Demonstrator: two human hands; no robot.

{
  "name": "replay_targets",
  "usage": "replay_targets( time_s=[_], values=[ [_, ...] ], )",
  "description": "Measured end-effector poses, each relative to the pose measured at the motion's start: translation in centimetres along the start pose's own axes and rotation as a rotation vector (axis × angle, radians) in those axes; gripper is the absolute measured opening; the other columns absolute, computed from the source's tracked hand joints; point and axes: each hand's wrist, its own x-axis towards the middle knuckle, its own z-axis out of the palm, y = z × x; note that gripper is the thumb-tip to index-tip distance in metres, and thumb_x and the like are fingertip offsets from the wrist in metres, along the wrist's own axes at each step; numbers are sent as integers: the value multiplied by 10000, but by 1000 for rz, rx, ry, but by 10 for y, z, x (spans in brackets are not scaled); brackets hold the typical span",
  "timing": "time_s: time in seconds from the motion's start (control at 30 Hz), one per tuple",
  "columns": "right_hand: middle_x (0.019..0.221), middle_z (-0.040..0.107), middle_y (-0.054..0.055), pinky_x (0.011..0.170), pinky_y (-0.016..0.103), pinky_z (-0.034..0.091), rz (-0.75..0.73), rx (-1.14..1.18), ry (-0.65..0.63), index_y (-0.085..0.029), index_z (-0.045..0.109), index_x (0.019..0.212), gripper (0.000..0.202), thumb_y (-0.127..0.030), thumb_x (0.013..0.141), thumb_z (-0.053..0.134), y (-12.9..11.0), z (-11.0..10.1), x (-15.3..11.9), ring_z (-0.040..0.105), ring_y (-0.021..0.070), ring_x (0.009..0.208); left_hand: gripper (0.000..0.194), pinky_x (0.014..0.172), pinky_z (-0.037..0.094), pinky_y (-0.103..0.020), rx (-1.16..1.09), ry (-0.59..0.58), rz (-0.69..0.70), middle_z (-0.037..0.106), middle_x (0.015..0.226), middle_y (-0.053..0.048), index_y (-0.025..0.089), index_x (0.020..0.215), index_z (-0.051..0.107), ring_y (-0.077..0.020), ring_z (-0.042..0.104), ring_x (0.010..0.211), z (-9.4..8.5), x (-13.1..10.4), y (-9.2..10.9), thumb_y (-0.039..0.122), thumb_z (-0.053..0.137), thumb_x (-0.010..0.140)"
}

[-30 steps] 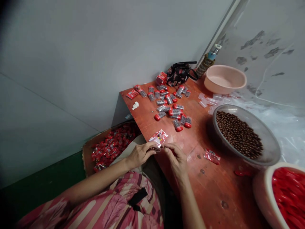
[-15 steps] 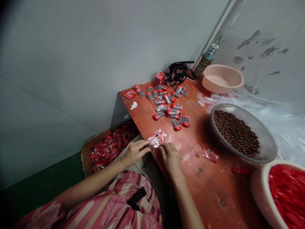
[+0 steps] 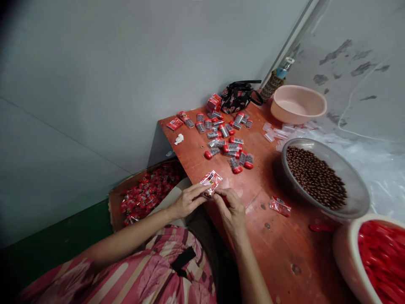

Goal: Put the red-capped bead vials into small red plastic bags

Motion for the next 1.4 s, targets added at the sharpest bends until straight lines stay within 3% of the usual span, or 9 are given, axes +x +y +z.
replay_targets(
  time_s=[0.07,0.13,0.23,0.3,0.4,0.53,0.77,1.0,1.4],
  values=[
    [855,622,39,734,327,461,12,2,-49,-233,631,938,163,-298,803,568,-5,-1,1,582,185,789,401,901,436,-314,-16,4,-15,560,1135,-75,206,1257,434,-170,529,1046,2,1,1,228,464,857],
    [849,621,38,688,316,473,113,70,-18,-228,612,996,226,-326,795,574,-4,-1,2,584,176,739,386,869,452,-305,-37,20,-37,580,1102,-75,197,1225,469,-169,550,1008,3,3,3,247,491,843],
    [931,626,69,615,307,493,317,381,60,-214,551,1056,285,-390,852,456,3,-3,3,605,174,722,285,811,464,-271,-92,36,-79,614,1025,-60,182,1086,570,-162,579,937,4,4,6,279,528,822],
    [1036,615,100,637,330,509,386,571,11,-212,526,1064,291,-395,859,428,7,-5,2,626,198,800,236,794,461,-258,-144,22,-125,629,993,-48,180,1025,593,-156,588,907,4,5,7,285,514,830],
    [1135,585,119,741,389,510,389,618,-53,-218,513,1089,316,-368,812,529,9,-9,-1,618,236,921,242,796,457,-263,-201,-26,-209,639,987,-34,188,1045,573,-154,594,894,6,6,9,296,463,858],
    [1154,580,103,837,415,482,340,471,41,-236,502,1104,341,-336,789,586,11,-15,-8,587,241,1006,249,802,454,-264,-210,-75,-190,633,1007,-29,197,1086,538,-144,599,883,14,11,11,270,424,876],
    [990,637,90,785,397,494,226,96,113,-214,516,1106,323,-336,810,557,19,-37,-18,619,225,895,198,825,436,-262,-126,-154,-85,623,961,-40,178,1021,553,-139,580,900,40,31,6,233,438,870],
    [910,630,63,709,335,483,-75,-352,-19,-231,560,1037,215,-293,838,510,12,-47,-12,598,203,825,172,790,445,-253,-94,-157,-61,629,919,-43,161,986,562,-140,586,857,53,34,-2,212,458,858],
    [887,641,68,661,314,479,-134,-516,-124,-219,575,999,190,-261,865,448,8,-52,-9,602,201,772,195,770,448,-250,-22,-129,-29,626,901,-33,181,1012,549,-139,588,841,59,28,-8,249,426,877]
  ],
)
